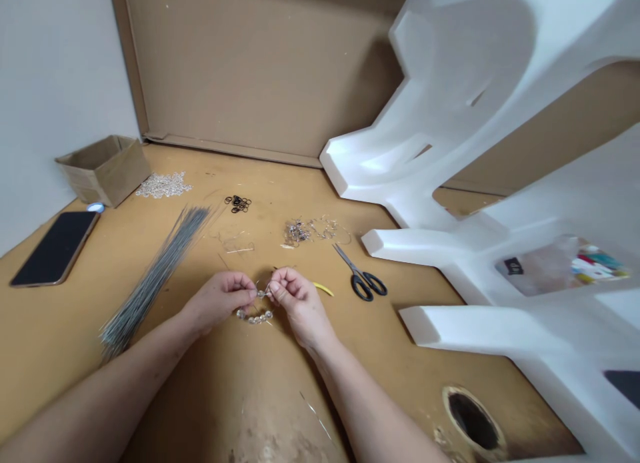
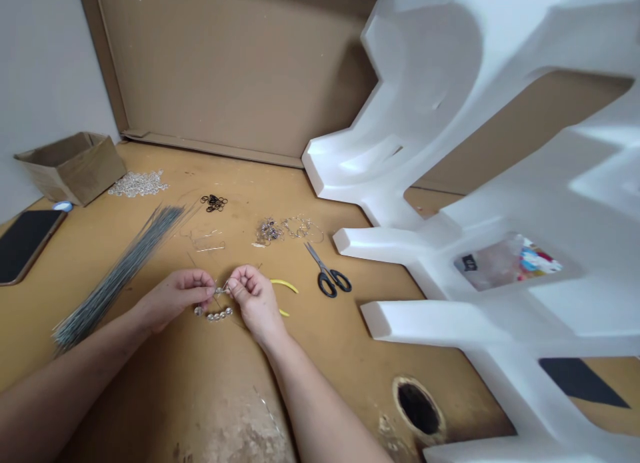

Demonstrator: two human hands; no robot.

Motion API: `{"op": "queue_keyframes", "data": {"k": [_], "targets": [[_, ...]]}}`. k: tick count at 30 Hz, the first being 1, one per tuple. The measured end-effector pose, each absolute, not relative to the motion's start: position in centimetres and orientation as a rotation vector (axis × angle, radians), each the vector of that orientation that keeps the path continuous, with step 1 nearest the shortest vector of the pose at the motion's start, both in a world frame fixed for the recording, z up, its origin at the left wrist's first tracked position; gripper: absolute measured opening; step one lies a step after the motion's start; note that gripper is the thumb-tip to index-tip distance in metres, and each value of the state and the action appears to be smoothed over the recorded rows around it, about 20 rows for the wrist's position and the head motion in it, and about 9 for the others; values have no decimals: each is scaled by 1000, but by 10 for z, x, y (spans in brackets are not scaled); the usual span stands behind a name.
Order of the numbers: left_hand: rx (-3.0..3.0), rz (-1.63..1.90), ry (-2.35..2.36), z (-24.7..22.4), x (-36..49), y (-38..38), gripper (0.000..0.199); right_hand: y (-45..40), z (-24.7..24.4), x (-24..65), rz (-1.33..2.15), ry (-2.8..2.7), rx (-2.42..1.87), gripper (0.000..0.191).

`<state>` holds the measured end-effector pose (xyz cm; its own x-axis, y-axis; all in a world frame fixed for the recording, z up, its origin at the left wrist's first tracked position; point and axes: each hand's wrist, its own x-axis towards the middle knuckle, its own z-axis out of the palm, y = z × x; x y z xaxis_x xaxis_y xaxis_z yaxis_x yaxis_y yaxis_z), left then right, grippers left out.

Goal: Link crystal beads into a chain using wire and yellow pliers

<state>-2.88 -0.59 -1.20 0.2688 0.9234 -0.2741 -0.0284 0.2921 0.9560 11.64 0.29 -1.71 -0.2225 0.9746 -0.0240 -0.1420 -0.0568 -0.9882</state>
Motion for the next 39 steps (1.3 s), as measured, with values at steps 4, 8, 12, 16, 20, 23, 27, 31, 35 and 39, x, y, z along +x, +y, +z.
{"op": "queue_keyframes", "data": {"k": [4, 8, 12, 16, 20, 23, 27, 31, 35, 39], "targets": [[1084, 813, 1108, -9, -28, -6, 10, 2, -18, 117, 1460, -1223, -1027, 20], [1115, 827, 1124, -6, -27, -8, 9, 2, -18, 116, 1444, -1208, -1036, 20], [1168, 835, 1142, -5, -27, -9, 8, 1, -18, 115, 1432, -1201, -1035, 19], [1249, 846, 1195, -6, -26, -10, 6, 1, -17, 115, 1433, -1199, -1039, 19], [1315, 845, 1217, -8, -26, -10, 8, 2, -18, 115, 1423, -1194, -1038, 19], [1327, 844, 1215, -8, -26, -10, 9, 2, -18, 115, 1423, -1188, -1037, 21], [1318, 857, 1209, -8, -25, -10, 11, 2, -19, 115, 1436, -1190, -1039, 22], [1319, 854, 1211, -11, -26, -9, 11, 3, -19, 115, 1444, -1189, -1051, 24], [1317, 858, 1216, -13, -26, -9, 11, 3, -19, 115, 1453, -1184, -1043, 24], [1325, 858, 1232, -11, -26, -9, 11, 3, -18, 115, 1441, -1199, -1048, 23]]}}
